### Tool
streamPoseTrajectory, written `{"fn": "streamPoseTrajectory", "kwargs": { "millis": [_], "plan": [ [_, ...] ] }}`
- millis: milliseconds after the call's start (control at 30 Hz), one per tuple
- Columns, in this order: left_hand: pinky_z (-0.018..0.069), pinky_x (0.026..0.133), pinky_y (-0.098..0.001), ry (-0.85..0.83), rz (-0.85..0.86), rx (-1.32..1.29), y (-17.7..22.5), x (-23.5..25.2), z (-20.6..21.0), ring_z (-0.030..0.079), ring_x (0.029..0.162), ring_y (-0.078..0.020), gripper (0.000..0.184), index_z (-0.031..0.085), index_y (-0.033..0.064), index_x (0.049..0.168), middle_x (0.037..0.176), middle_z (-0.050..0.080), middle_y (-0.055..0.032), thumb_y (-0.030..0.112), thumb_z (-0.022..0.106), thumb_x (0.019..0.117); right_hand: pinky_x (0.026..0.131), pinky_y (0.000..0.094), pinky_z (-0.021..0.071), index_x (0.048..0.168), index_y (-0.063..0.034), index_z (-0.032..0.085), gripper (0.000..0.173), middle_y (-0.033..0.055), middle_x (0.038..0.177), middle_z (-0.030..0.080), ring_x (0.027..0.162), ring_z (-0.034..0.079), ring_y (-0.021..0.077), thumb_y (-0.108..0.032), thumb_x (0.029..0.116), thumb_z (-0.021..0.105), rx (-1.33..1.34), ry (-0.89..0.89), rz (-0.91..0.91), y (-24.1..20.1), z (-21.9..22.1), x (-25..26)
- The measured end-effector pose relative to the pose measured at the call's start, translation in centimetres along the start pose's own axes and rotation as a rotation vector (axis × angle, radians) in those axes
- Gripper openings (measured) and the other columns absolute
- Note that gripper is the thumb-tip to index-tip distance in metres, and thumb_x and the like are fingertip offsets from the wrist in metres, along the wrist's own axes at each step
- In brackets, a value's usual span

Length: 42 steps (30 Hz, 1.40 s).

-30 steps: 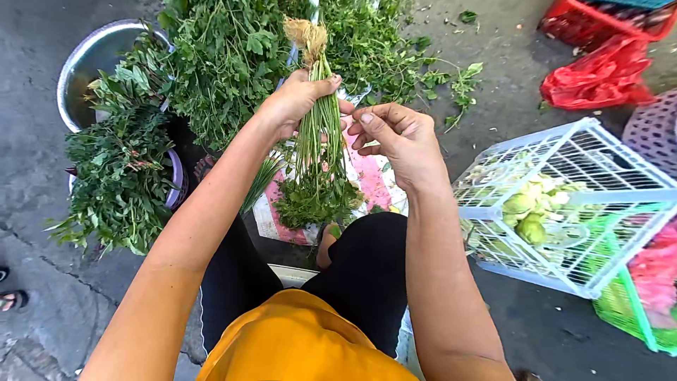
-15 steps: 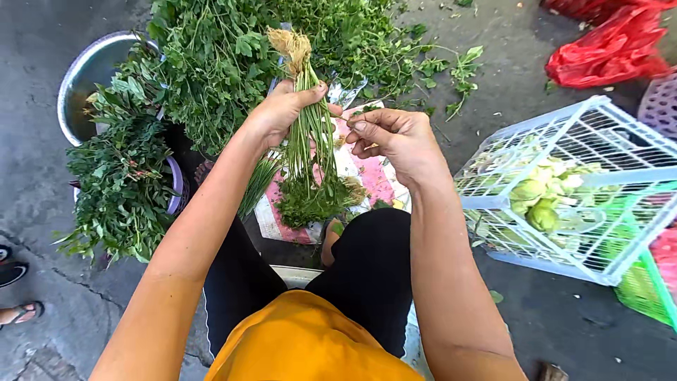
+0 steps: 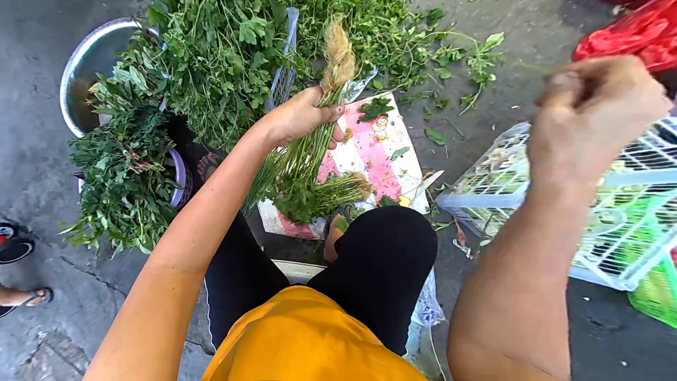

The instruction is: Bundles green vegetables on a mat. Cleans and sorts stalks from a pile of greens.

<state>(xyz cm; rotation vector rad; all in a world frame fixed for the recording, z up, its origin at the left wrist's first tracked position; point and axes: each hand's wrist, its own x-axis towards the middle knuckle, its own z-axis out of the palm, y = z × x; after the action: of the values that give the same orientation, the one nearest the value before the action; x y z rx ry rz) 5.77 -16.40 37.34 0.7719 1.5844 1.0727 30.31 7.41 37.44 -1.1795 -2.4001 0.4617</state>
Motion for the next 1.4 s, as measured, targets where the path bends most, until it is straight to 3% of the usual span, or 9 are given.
{"fn": "streamPoseTrajectory", "kwargs": {
  "millis": [167, 333, 467, 600, 1000, 1100, 1200, 1333, 1400],
  "plan": [
    [0.0637, 0.070, -0.0343, 0.185, -0.004, -0.312, -0.4, 0.6, -0.7, 0.076, 0.082, -0.0242, 0.024, 0.049, 0.0056, 0.130, 0.101, 0.075, -0.0145, 0.019, 0.043, 0.1115, 0.101, 0.0772, 0.0342, 0.144, 0.0044, 0.051, 0.050, 0.0408, 0.139, 0.048, 0.126, 0.047, 0.0608, -0.021, 0.1014, 0.057, -0.036, -0.154, 0.117, 5.1, -0.6, -2.6],
    [0.0644, 0.067, -0.0409, 0.343, -0.017, -0.540, -0.3, 1.9, -0.4, 0.076, 0.085, -0.0311, 0.029, 0.046, 0.0068, 0.135, 0.107, 0.075, -0.0172, 0.024, 0.043, 0.1116, 0.086, 0.0391, 0.0607, 0.143, -0.0164, 0.047, 0.056, 0.0025, 0.132, 0.061, 0.110, 0.067, 0.0162, -0.042, 0.0983, 0.068, 0.604, -0.345, 0.017, -2.3, 3.1, -6.3],
    [0.0646, 0.073, -0.0428, 0.362, 0.012, -0.587, 0.2, 1.4, -0.6, 0.076, 0.089, -0.0317, 0.032, 0.043, 0.0053, 0.138, 0.112, 0.073, -0.0181, 0.025, 0.041, 0.1120, 0.081, 0.0328, 0.0633, 0.133, -0.0076, 0.051, 0.049, 0.0082, 0.121, 0.067, 0.097, 0.072, 0.0166, -0.014, 0.0904, 0.075, 0.835, -0.591, -0.123, -9.1, 7.4, -6.9],
    [0.0638, 0.063, -0.0422, 0.373, -0.003, -0.528, 0.6, -0.2, -1.7, 0.076, 0.091, -0.0290, 0.031, 0.046, 0.0095, 0.136, 0.116, 0.074, -0.0131, 0.028, 0.041, 0.1120, 0.081, 0.0261, 0.0586, 0.115, -0.0035, 0.068, 0.019, 0.0048, 0.104, 0.071, 0.087, 0.069, 0.0071, -0.010, 0.0971, 0.067, 0.714, -0.457, -0.238, -9.4, 8.6, -5.1],
    [0.0618, 0.054, -0.0391, 0.340, -0.014, -0.426, 0.5, 0.5, -0.5, 0.077, 0.084, -0.0308, 0.032, 0.046, 0.0092, 0.136, 0.104, 0.076, -0.0148, 0.030, 0.041, 0.1120, 0.066, 0.0311, 0.0646, 0.115, -0.0044, 0.070, 0.020, 0.0021, 0.092, 0.072, 0.073, 0.072, 0.0109, -0.012, 0.1010, 0.058, 0.780, -0.239, -0.067, -8.3, 7.8, -3.9],
    [0.0616, 0.055, -0.0354, 0.160, 0.019, -0.301, 0.4, 0.1, -0.2, 0.077, 0.081, -0.0257, 0.028, 0.050, 0.0082, 0.131, 0.098, 0.077, -0.0122, 0.028, 0.043, 0.1117, 0.071, 0.0360, 0.0649, 0.119, -0.0027, 0.066, 0.025, 0.0049, 0.097, 0.070, 0.079, 0.073, 0.0139, -0.017, 0.1036, 0.052, 0.710, -0.163, -0.056, -7.4, 6.8, -2.5],
    [0.0601, 0.052, -0.0313, -0.043, 0.107, -0.184, 0.5, 0.3, 0.6, 0.076, 0.076, -0.0221, 0.019, 0.053, 0.0054, 0.122, 0.091, 0.075, -0.0116, 0.019, 0.046, 0.1107, 0.087, 0.0402, 0.0637, 0.120, -0.0086, 0.048, 0.019, 0.0050, 0.115, 0.071, 0.099, 0.075, 0.0223, -0.009, 0.1105, 0.031, 1.248, -0.271, 0.198, -7.8, 5.2, -1.1],
    [0.0585, 0.051, -0.0288, -0.119, 0.059, 0.011, 1.2, 0.9, 1.8, 0.075, 0.074, -0.0178, 0.023, 0.052, 0.0062, 0.127, 0.092, 0.075, -0.0082, 0.021, 0.046, 0.1106, 0.095, 0.0480, 0.0578, 0.098, -0.0132, 0.053, 0.030, 0.0017, 0.073, 0.060, 0.078, 0.068, 0.0191, -0.006, 0.1079, 0.026, 1.927, -0.338, 0.436, -7.1, 4.2, 0.3],
    [0.0573, 0.050, -0.0277, -0.071, 0.035, 0.057, 1.3, 1.3, 1.9, 0.074, 0.073, -0.0172, 0.024, 0.052, 0.0071, 0.128, 0.092, 0.075, -0.0075, 0.023, 0.045, 0.1113, 0.081, 0.0364, 0.0584, 0.097, -0.0147, 0.052, 0.028, -0.0048, 0.061, 0.049, 0.062, 0.059, 0.0106, -0.003, 0.1046, 0.027, 1.910, -0.228, 0.384, -5.4, 3.4, 0.8]
  ]
}}
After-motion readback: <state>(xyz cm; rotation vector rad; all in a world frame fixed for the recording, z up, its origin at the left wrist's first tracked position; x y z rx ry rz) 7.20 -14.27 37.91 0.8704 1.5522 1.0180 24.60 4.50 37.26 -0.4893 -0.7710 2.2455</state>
